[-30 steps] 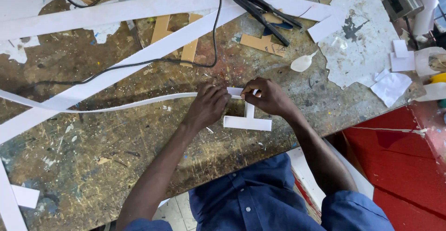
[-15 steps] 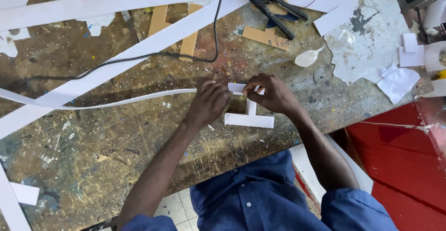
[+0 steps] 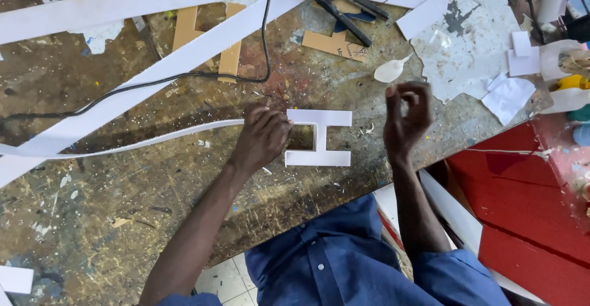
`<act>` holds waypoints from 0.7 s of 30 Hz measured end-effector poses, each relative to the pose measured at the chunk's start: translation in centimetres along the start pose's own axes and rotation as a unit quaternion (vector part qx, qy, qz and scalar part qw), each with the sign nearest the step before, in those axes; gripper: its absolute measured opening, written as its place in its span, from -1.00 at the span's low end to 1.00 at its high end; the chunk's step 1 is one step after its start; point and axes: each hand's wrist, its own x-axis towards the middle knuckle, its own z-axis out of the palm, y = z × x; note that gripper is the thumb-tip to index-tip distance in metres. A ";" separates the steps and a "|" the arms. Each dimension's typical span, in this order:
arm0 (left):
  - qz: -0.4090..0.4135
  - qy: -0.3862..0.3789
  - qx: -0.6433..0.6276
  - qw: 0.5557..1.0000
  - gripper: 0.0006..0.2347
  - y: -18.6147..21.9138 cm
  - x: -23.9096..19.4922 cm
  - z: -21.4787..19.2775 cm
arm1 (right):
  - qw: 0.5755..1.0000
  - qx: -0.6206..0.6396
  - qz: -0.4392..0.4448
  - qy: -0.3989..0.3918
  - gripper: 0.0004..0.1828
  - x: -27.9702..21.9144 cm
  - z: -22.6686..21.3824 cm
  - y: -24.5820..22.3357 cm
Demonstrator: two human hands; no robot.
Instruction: Attaching side strips to a 3D letter 'H' using glue and a heat tool in a sign shop.
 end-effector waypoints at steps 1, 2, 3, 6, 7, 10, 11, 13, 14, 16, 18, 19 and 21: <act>-0.001 -0.001 -0.001 1.000 -0.90 0.1 0.6 -0.5 | 1.000 0.000 0.001 -0.001 -0.80 0.5 -0.3 0.6; -0.001 -0.004 -0.005 1.000 -0.90 0.1 1.1 -0.9 | 1.000 -0.009 0.006 -0.028 -0.64 1.1 -0.7 1.2; -0.003 -0.009 -0.009 1.000 -0.91 0.3 1.5 -1.4 | 0.998 -0.018 0.012 -0.056 -0.34 1.4 -1.0 1.9; -0.007 -0.014 -0.006 1.000 -0.91 0.3 1.4 -1.1 | 0.979 0.089 0.087 -0.164 -0.33 2.2 0.2 3.3; -0.009 -0.016 -0.005 1.000 -0.91 0.3 1.1 -0.8 | 0.978 0.090 0.089 -0.165 -0.33 2.9 0.5 3.1; -0.020 -0.014 -0.013 1.000 -0.89 0.0 -0.2 0.3 | 0.957 0.116 0.126 -0.236 -0.54 5.1 1.8 2.6; -0.023 -0.025 -0.012 0.999 -0.90 -0.1 -0.8 0.8 | 0.943 0.151 0.101 -0.280 -0.56 5.7 2.5 2.6; -0.032 -0.040 -0.011 0.999 -0.92 -0.1 -1.7 1.4 | 0.923 0.188 0.081 -0.325 -0.56 6.7 4.2 1.7; -0.039 -0.042 -0.013 0.998 -0.91 -0.1 -2.0 1.6 | 0.907 0.199 0.094 -0.360 -0.54 7.3 5.1 0.9; -0.051 -0.049 -0.015 0.997 -0.91 0.2 -2.4 1.7 | 0.887 0.211 0.111 -0.396 -0.51 7.9 7.0 0.2; -0.065 -0.064 -0.032 0.995 -0.93 0.4 -2.7 1.6 | 0.862 0.232 0.175 -0.416 -0.47 8.2 8.8 0.4; -0.067 -0.069 -0.033 0.995 -0.93 0.5 -2.7 1.5 | 0.861 0.233 0.180 -0.416 -0.47 8.1 9.1 0.1; -0.100 -0.095 -0.059 0.989 -0.92 0.7 -2.8 1.3 | 0.839 0.235 0.186 -0.454 -0.55 8.0 9.7 -0.6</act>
